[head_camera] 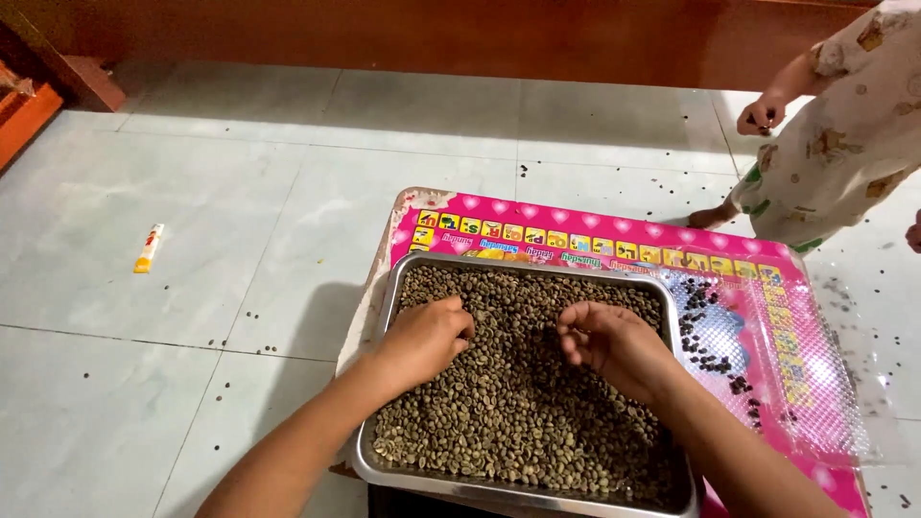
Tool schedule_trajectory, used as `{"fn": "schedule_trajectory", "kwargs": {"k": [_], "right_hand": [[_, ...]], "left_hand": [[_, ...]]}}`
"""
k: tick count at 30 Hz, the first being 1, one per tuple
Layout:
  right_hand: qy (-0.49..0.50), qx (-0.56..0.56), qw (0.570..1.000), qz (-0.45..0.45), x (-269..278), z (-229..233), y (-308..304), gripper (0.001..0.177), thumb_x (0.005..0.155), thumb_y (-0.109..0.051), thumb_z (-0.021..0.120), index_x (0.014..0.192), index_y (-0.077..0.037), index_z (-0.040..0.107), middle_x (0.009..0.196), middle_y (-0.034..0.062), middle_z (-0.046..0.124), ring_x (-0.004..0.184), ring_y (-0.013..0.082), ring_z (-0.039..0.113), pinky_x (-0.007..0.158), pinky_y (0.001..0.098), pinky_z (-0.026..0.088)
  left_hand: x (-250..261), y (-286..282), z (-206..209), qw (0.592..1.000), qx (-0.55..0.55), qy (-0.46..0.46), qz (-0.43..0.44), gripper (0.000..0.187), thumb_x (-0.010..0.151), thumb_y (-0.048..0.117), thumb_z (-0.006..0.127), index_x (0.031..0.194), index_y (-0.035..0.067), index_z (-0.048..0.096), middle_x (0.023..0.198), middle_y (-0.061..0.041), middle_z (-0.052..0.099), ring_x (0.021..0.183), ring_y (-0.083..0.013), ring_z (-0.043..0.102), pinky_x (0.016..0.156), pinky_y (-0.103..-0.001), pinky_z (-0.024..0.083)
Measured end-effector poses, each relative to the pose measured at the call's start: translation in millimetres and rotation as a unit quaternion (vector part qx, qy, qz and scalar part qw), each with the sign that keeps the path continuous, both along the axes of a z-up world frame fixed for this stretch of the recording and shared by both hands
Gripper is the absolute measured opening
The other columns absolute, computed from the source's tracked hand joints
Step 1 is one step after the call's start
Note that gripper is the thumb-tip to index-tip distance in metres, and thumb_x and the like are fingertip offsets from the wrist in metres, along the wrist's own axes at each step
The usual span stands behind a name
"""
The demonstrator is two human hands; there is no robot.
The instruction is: Manually sorting green coffee beans on a tray to remove defects or categorize them.
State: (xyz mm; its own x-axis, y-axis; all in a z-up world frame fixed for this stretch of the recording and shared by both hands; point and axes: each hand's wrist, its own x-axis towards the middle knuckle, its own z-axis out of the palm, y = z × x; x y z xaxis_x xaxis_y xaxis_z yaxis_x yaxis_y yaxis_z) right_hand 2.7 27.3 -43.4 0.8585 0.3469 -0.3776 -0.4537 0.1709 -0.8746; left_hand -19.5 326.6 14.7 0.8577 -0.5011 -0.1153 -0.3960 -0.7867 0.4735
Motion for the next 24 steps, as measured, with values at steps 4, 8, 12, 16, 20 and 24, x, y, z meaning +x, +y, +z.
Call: {"fn": "schedule_trajectory", "kwargs": {"k": [4,8,12,16,20,24], "right_hand": [[0.049,0.026,0.998,0.031,2.7,8.4,12.5,0.031,0.107,-0.008,0.037,0.123,0.01,0.058,0.101,0.0165,0.056,0.087,0.024,0.06,0.073,0.0398,0.054],[-0.044,-0.052,0.995,0.07,-9.1,31.5,35.6,0.023,0.103,-0.006,0.048,0.111,0.008,0.064,0.067,0.0071,0.048,0.061,0.0166,0.04,0.059,0.0367,0.036],[-0.322,-0.335,0.872,0.157,-1.7,48.1,63.3,0.023,0.1,-0.008,0.06,0.118,-0.002,0.073,0.094,0.0183,0.073,0.087,0.0306,0.07,0.075,0.0469,0.055],[-0.429,-0.52,0.698,0.242,25.5,21.2,80.1,0.02,0.102,-0.016,0.061,0.117,-0.009,0.072,0.106,0.0102,0.072,0.092,0.0279,0.074,0.078,0.0448,0.061],[-0.431,-0.505,0.708,0.241,20.9,21.7,70.5,0.02,0.105,-0.016,0.056,0.115,-0.007,0.07,0.102,0.0105,0.071,0.089,0.0299,0.074,0.076,0.047,0.062],[-0.32,-0.339,0.857,0.219,1.0,30.6,38.0,0.016,0.106,-0.014,0.053,0.108,-0.004,0.065,0.085,0.014,0.067,0.075,0.0296,0.071,0.066,0.0492,0.058]], "left_hand": [[3.7,1.4,-40.1,0.998,0.015,-0.063,0.006,0.009,0.089,0.007,0.065,0.081,0.005,0.067,0.082,-0.012,0.063,0.078,-0.0365,0.069,0.064,-0.043,0.059],[-4.1,12.3,-32.1,0.994,-0.047,-0.065,0.074,0.012,0.089,0.014,0.064,0.08,0.007,0.063,0.079,-0.012,0.063,0.08,-0.0375,0.069,0.064,-0.045,0.057],[-22.1,14.3,-13.5,0.939,-0.256,0.07,0.219,0.003,0.08,0.008,0.071,0.082,0.007,0.072,0.068,-0.01,0.072,0.056,-0.0198,0.068,0.048,-0.03,0.055],[-37.8,12.3,-1.2,0.847,-0.418,0.195,0.263,0.015,0.082,-0.005,0.066,0.096,-0.008,0.071,0.074,-0.018,0.069,0.057,-0.0146,0.064,0.044,-0.024,0.057],[-45.9,18.5,-5.9,0.812,-0.465,0.235,0.262,0.019,0.087,-0.004,0.059,0.101,-0.011,0.07,0.084,-0.02,0.072,0.062,-0.0118,0.064,0.047,-0.02,0.057],[-49.6,14.9,-18.3,0.745,-0.514,0.336,0.261,0.022,0.092,-0.008,0.05,0.106,-0.013,0.066,0.093,-0.02,0.07,0.073,-0.0176,0.071,0.059,-0.024,0.062]]}}
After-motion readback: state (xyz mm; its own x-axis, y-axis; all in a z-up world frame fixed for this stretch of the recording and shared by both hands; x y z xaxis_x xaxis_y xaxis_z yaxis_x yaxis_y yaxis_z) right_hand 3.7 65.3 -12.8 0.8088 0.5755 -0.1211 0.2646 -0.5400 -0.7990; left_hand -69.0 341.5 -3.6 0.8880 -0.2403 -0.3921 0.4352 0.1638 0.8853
